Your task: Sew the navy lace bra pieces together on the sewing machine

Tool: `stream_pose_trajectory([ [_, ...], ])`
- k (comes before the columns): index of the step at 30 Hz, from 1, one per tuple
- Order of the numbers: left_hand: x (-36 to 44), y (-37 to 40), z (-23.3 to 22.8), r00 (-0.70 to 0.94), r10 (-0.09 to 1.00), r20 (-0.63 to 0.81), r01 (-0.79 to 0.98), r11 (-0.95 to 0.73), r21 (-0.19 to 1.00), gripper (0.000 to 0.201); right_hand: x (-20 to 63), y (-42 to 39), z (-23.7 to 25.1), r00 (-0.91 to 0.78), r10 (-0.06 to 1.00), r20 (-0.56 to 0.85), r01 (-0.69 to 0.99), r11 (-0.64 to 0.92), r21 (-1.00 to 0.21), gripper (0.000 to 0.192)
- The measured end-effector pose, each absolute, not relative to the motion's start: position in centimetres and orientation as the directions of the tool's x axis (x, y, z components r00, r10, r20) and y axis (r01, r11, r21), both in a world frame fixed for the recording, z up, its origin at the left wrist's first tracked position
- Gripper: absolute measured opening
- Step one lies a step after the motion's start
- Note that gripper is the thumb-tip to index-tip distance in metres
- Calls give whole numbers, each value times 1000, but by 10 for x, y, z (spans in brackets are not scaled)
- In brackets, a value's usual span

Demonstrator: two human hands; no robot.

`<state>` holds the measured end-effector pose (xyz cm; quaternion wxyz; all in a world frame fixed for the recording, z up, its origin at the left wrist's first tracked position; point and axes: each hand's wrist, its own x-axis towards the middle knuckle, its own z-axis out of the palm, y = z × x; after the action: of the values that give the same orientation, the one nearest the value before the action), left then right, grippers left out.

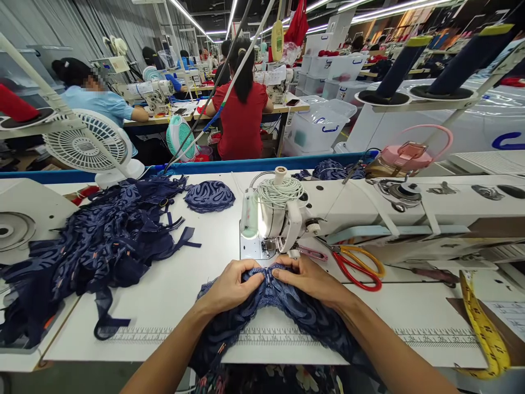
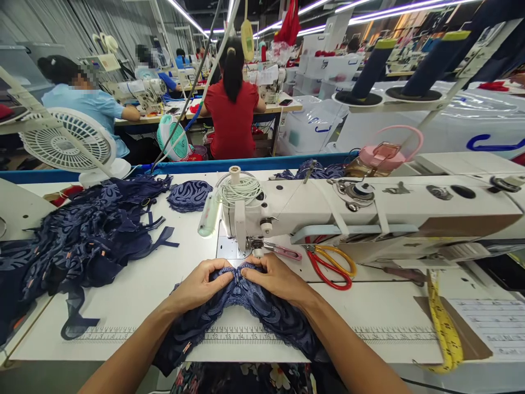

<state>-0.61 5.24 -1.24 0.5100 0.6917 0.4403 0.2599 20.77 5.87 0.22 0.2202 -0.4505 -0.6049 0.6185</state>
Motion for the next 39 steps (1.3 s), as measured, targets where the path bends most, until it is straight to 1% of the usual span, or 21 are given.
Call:
stream_pose_trajectory([
  [2, -4, 52, -11, 454, 882, -125, 341, -43, 939, 18, 207, 57, 0, -477, 834, -277, 294, -146, -945, 25],
  [6, 3, 50, -9, 397, 896, -200, 314, 72, 947, 15, 203, 55, -2, -454, 867, -204, 360, -31, -933, 22],
  [9, 6, 49, -9, 367, 906, -212, 301, 100, 948, 14, 200, 54, -2, -442, 879, -178, 409, 21, -912, 20],
  [12, 6, 48, -11, 366, 909, -198, 291, 90, 953, 13, 199, 54, -3, -441, 888, -132, 422, 75, -904, 18],
  [17, 7, 47, -15, 352, 918, -183, 299, 75, 951, 9, 198, 54, -6, -442, 890, -110, 419, 96, -903, 17],
  [21, 4, 46, -17, 391, 906, -162, 274, 54, 960, 6, 197, 54, -6, -466, 881, -87, 398, 121, -909, 20],
  [25, 2, 47, -15, 435, 886, -158, 265, 42, 963, 8, 199, 54, -6, -469, 872, -143, 355, 37, -934, 22],
  [27, 3, 47, -15, 441, 884, -152, 286, 22, 958, 10, 201, 55, -8, -484, 862, -153, 341, 25, -940, 25],
  [29, 3, 48, -17, 422, 897, -131, 332, -19, 943, 12, 201, 57, -10, -473, 873, -118, 416, 103, -903, 26],
  [31, 3, 49, -20, 366, 926, -91, 390, -64, 918, 10, 202, 59, -13, -411, 909, -72, 550, 184, -815, 25],
  [32, 3, 48, -20, 321, 946, -56, 431, -93, 898, 9, 202, 60, -15, -368, 929, -52, 610, 199, -767, 23],
  [33, 2, 47, -21, 267, 964, 0, 492, -136, 860, 12, 203, 59, -16, -323, 946, -25, 661, 206, -722, 20],
  [34, 1, 44, -20, 220, 972, 76, 570, -192, 799, 18, 204, 58, -17, -284, 959, 16, 703, 219, -677, 19],
  [35, 0, 41, -19, 194, 966, 169, 654, -256, 712, 24, 206, 56, -18, -256, 964, 77, 737, 246, -630, 19],
  [36, 0, 36, -19, 205, 943, 261, 725, -326, 607, 27, 208, 53, -18, -246, 956, 160, 767, 293, -571, 19],
  [37, 0, 31, -18, 250, 907, 339, 771, -398, 497, 27, 209, 49, -19, -255, 935, 247, 783, 350, -514, 19],
  [38, 1, 24, -19, 323, 864, 386, 783, -473, 405, 26, 210, 46, -19, -290, 903, 317, 776, 415, -475, 20],
  [39, 3, 17, -21, 403, 823, 401, 763, -544, 349, 26, 210, 43, -20, -343, 871, 351, 743, 480, -467, 21],
])
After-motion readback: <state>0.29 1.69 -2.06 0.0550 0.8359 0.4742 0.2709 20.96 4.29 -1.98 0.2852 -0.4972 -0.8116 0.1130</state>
